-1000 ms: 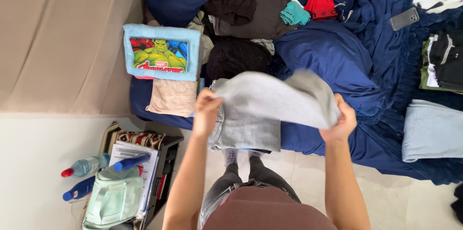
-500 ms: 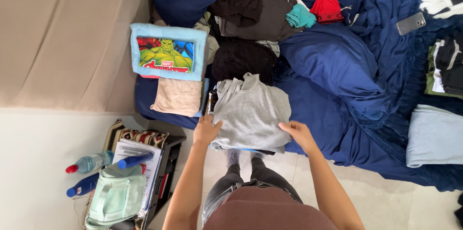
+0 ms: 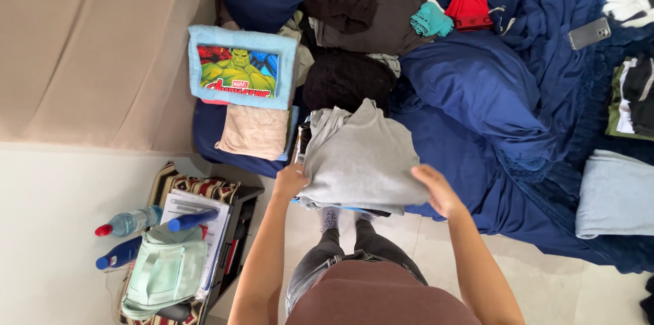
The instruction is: Folding various items of clothing and towels on a bed.
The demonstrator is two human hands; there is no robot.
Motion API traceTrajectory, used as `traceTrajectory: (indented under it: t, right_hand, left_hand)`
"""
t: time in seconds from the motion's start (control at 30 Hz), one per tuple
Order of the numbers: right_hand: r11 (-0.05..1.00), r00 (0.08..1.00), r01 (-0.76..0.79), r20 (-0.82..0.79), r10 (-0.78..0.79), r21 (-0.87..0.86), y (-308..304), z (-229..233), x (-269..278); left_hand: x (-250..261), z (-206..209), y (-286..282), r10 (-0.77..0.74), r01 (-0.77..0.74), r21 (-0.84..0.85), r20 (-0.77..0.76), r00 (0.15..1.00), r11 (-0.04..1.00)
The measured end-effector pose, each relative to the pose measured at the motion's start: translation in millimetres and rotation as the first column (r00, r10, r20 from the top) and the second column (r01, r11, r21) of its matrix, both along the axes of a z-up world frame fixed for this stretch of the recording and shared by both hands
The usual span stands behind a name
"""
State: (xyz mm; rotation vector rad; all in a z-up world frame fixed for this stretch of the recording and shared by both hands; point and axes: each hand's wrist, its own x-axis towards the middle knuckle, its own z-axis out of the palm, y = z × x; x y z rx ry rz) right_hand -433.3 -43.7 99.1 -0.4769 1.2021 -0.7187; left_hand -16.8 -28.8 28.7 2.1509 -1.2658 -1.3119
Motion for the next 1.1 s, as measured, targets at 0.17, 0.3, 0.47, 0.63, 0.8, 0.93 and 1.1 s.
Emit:
traceTrajectory:
  t: [0.17, 0.3, 0.47, 0.63, 0.8, 0.93, 1.1]
  right_hand:
    - [0.981, 0.942, -0.176, -0.275, 0.191, 0.081, -0.6, 4.1, 24.5]
    - [0.982, 0.995, -0.098, -0.022, 0.096, -0.160, 3.1, 14.3, 17.1]
    - [0.998, 0.983, 0.015, 0.182, -0.003, -0.062, 24.2, -9.2, -21.0]
    - [0.987, 0.999, -0.022, -0.025, 0.026, 0.159, 28.9, 20.1, 0.4]
    - [0.966, 0.996, -0.064, 0.037, 0.075, -0.250, 26.2, 0.6, -18.0]
    - [0.939, 0.945, 0.114, 0.327, -0.002, -0.324, 16.0, 33.3, -28.1]
    - [0.985, 0.992, 0.057, 0.117, -0.038, -0.163, 1.4, 65.2, -13.6]
  left_hand:
    - [1.7, -5.2, -3.0, -0.049, 0.052, -0.080, 0.036, 0.998, 0.995]
    - [10.5, -8.1, -10.5, 0.263, -0.287, -0.053, -0.271, 0.926, 0.956]
    - [26.6, 6.1, -0.3, 0.320, -0.450, 0.136, -0.875, 0.363, 0.882]
    - [8.8, 52.6, 4.3, 0.412, -0.193, 0.365, -0.801, 0.433, 0.911]
    - [-3.7, 57.2, -6.2, 0.073, 0.082, 0.234, -0.586, 0.807, 0.969]
    - [8.1, 96.3, -19.4, -0.023, 0.023, -0.009, -0.645, 0.764, 1.000]
    - [-3.3, 141.1, -39.2, -0.032, 0.115, 0.040, -0.827, 0.561, 0.993]
